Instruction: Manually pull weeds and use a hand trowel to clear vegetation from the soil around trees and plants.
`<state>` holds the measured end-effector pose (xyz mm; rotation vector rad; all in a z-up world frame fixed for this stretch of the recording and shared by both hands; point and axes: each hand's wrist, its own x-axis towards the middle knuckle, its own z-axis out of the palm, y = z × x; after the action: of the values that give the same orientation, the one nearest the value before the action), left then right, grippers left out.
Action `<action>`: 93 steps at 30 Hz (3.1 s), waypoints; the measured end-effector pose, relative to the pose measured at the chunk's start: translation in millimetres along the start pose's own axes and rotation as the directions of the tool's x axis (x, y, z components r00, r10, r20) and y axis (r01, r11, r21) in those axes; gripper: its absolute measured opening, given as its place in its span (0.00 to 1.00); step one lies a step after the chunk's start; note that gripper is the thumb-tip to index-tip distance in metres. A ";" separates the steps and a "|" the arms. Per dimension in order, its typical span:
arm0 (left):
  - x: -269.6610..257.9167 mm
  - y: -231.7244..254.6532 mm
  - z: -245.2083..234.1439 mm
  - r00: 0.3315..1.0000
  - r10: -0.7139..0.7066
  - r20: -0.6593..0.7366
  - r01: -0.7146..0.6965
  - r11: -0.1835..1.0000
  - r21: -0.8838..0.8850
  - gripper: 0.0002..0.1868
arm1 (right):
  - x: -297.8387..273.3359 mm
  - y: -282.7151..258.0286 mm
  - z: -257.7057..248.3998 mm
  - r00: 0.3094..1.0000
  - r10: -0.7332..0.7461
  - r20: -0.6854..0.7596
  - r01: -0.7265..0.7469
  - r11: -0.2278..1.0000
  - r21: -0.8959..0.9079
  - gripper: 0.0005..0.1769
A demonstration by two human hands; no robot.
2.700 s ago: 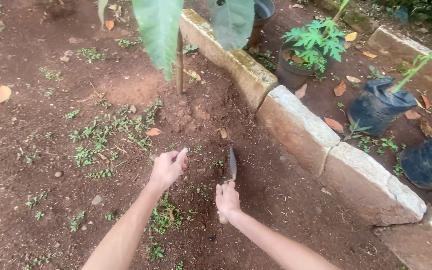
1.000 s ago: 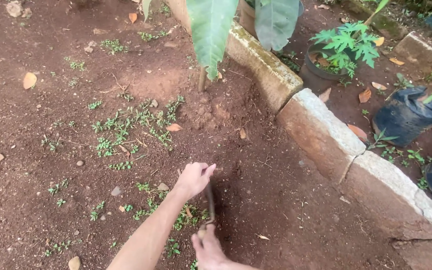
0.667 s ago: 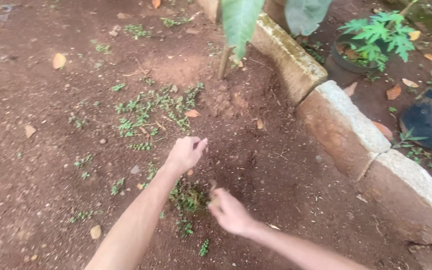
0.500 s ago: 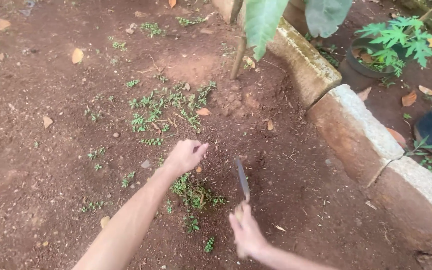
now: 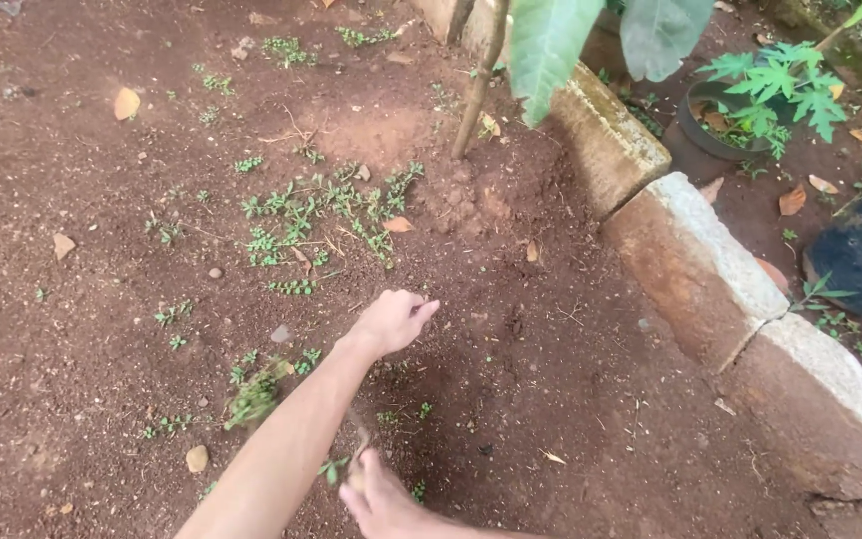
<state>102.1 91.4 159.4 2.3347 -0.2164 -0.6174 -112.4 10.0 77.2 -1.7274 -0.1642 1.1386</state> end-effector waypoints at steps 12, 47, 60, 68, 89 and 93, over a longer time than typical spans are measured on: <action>9.4 -23.6 -10.5 0.999 -0.053 0.009 0.054 0.996 -0.072 0.26 | 31.4 71.8 8.5 0.925 0.122 -0.361 -0.130 0.991 0.001 0.19; -41.8 -67.2 111.8 0.910 -0.061 0.409 -0.273 0.654 0.705 0.28 | 8.4 -33.8 -166.9 0.993 0.107 -0.052 -0.082 0.295 -0.952 0.26; -36.2 -80.9 110.6 0.965 -0.065 0.256 -0.116 0.766 0.632 0.20 | 48.1 -0.6 -165.2 0.992 -0.062 0.110 0.117 0.125 -0.985 0.29; -22.8 -92.0 107.8 0.943 -0.098 0.317 -0.111 0.808 0.579 0.08 | 41.0 -6.8 -170.2 0.991 0.020 0.132 0.119 0.309 -0.943 0.12; -12.9 -78.1 102.4 0.961 -0.166 0.222 0.142 0.982 0.123 0.14 | 49.9 -14.5 -171.4 0.989 0.110 0.101 0.013 0.609 -0.793 0.13; -14.1 -77.1 106.0 0.958 -0.197 0.210 0.173 0.976 0.129 0.08 | 41.9 -55.8 -179.0 0.982 0.173 0.069 -0.063 0.658 -0.750 0.13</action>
<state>36.7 90.1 44.9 2.4075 -0.1361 -0.9839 65.4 -58.2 102.7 -2.4098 -0.7032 1.3993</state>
